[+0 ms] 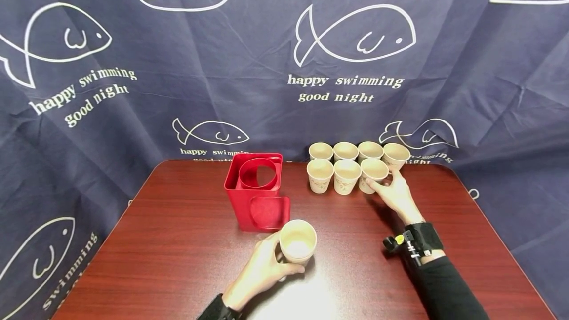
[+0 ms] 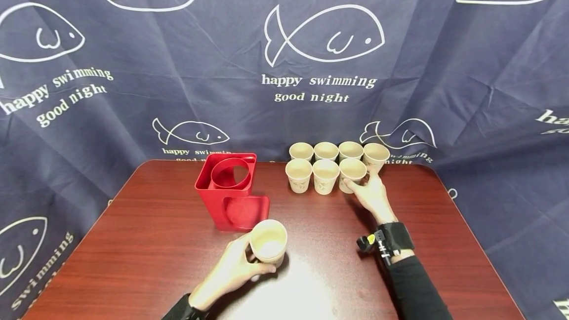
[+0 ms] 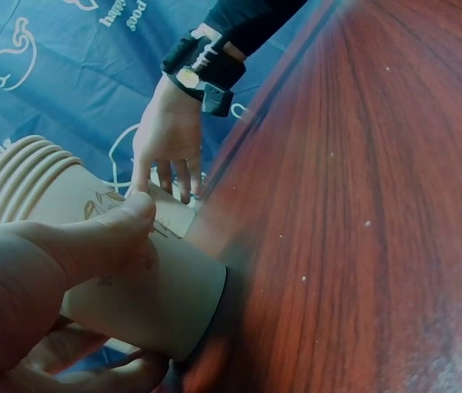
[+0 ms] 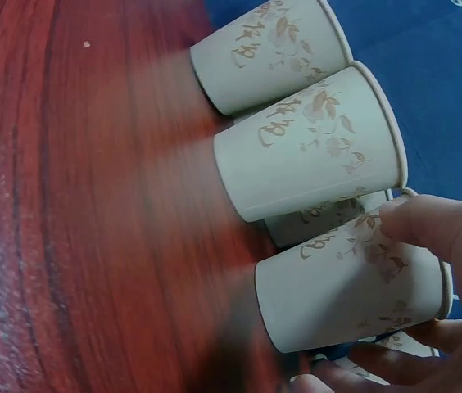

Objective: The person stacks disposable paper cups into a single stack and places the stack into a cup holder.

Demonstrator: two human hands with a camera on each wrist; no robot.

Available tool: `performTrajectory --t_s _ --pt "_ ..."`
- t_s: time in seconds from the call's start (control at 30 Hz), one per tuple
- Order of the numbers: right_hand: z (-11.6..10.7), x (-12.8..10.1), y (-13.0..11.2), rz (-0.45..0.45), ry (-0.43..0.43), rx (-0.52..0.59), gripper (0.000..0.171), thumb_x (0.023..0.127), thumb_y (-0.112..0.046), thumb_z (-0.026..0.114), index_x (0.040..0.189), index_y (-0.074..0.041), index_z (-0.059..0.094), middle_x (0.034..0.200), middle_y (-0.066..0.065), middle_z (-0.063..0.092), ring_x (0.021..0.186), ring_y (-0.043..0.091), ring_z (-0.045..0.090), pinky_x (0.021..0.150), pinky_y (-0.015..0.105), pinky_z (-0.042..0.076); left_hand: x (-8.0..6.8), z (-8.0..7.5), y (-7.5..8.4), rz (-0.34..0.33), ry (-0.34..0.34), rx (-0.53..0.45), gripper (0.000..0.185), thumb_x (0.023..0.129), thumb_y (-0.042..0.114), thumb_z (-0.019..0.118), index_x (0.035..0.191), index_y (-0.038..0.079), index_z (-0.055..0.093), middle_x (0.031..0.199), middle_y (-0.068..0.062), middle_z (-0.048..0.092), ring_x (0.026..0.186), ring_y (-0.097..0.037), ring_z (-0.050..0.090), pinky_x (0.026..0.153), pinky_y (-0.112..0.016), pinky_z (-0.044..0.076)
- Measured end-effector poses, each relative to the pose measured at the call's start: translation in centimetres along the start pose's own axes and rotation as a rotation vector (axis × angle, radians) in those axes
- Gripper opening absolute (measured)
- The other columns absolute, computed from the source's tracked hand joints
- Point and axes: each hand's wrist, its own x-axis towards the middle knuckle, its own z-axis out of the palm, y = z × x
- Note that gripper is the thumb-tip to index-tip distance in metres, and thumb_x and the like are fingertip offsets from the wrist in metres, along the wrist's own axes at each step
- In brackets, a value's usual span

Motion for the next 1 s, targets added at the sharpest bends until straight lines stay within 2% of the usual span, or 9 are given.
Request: performTrajectory --t_s 0.07,0.17,0.3,0.4,0.53,0.67,0.83,0.9,1.0 --pt "0.0 -0.1 0.0 0.005 0.005 -0.004 0.070 0.092 -0.029 0.076 0.144 0.004 0.043 0.138 0.031 0.057 0.124 0.045 0.062 0.102 0.044 0.050 0.0 0.0 0.0 -0.001 -0.001 0.000 0.081 0.067 0.028 0.098 0.138 0.018 0.061 0.119 0.002 0.073 0.108 -0.015 0.068 0.098 -0.029 0.055" --pt "-0.1 -0.4 -0.1 0.008 0.021 -0.020 0.070 0.092 -0.030 0.076 0.145 0.003 0.043 0.135 0.030 0.059 0.122 0.044 0.064 0.093 0.027 0.050 -0.1 0.1 0.0 0.004 0.003 0.003 0.082 0.066 0.028 0.098 0.139 0.017 0.061 0.119 0.001 0.073 0.109 -0.015 0.068 0.098 -0.029 0.055" --pt "-0.6 -1.1 -0.3 0.009 0.046 -0.042 0.072 0.092 -0.031 0.076 0.146 0.003 0.042 0.132 0.030 0.061 0.119 0.043 0.065 0.081 0.009 0.040 -0.1 0.1 0.0 0.009 0.011 0.015 0.081 0.066 0.027 0.098 0.138 0.016 0.062 0.119 0.001 0.074 0.108 -0.015 0.068 0.098 -0.030 0.055" --pt "-1.2 -1.9 -0.5 0.011 0.057 -0.075 0.072 0.093 -0.035 0.075 0.145 0.003 0.043 0.132 0.030 0.061 0.119 0.043 0.065 0.089 0.021 0.049 0.0 0.0 0.0 0.010 0.012 0.017 0.081 0.066 0.027 0.098 0.137 0.016 0.062 0.118 0.001 0.074 0.108 -0.014 0.068 0.097 -0.030 0.055" --pt "-1.9 -3.1 -1.0 0.000 0.063 -0.120 0.071 0.093 -0.042 0.074 0.142 0.002 0.046 0.128 0.028 0.063 0.115 0.041 0.065 0.094 0.046 0.051 0.0 0.0 0.0 0.006 0.008 0.010 0.080 0.066 0.027 0.098 0.137 0.016 0.062 0.118 0.001 0.073 0.108 -0.015 0.068 0.097 -0.030 0.055" --pt "-2.7 -4.5 -1.9 -0.033 0.057 -0.147 0.072 0.091 -0.042 0.076 0.141 0.002 0.048 0.123 0.028 0.066 0.110 0.040 0.067 0.088 0.039 0.051 -0.1 0.0 0.0 0.004 0.004 0.007 0.081 0.067 0.027 0.098 0.138 0.016 0.062 0.118 0.001 0.073 0.108 -0.015 0.068 0.098 -0.030 0.055" --pt "-3.4 -6.1 -2.9 -0.093 0.042 -0.145 0.067 0.091 -0.036 0.078 0.138 0.002 0.049 0.118 0.027 0.069 0.104 0.036 0.069 0.078 0.014 0.047 0.0 0.0 0.0 0.006 0.004 0.002 0.081 0.067 0.027 0.098 0.138 0.016 0.062 0.118 0.001 0.074 0.108 -0.016 0.068 0.098 -0.030 0.055" --pt "-3.6 -6.6 -3.2 -0.114 0.040 -0.138 0.064 0.091 -0.033 0.079 0.136 0.002 0.050 0.116 0.026 0.070 0.100 0.029 0.069 0.075 0.007 0.045 0.0 0.0 0.0 0.007 0.005 -0.002 0.080 0.067 0.027 0.098 0.138 0.016 0.062 0.118 0.001 0.074 0.108 -0.016 0.068 0.097 -0.030 0.055" --pt "-3.7 -7.3 -3.9 -0.139 0.028 -0.117 0.061 0.090 -0.029 0.080 0.135 0.001 0.051 0.115 0.024 0.070 0.095 0.011 0.067 0.075 0.005 0.047 0.1 0.0 0.0 0.005 0.004 -0.004 0.080 0.067 0.027 0.098 0.138 0.015 0.062 0.118 0.001 0.074 0.108 -0.016 0.068 0.097 -0.029 0.055"
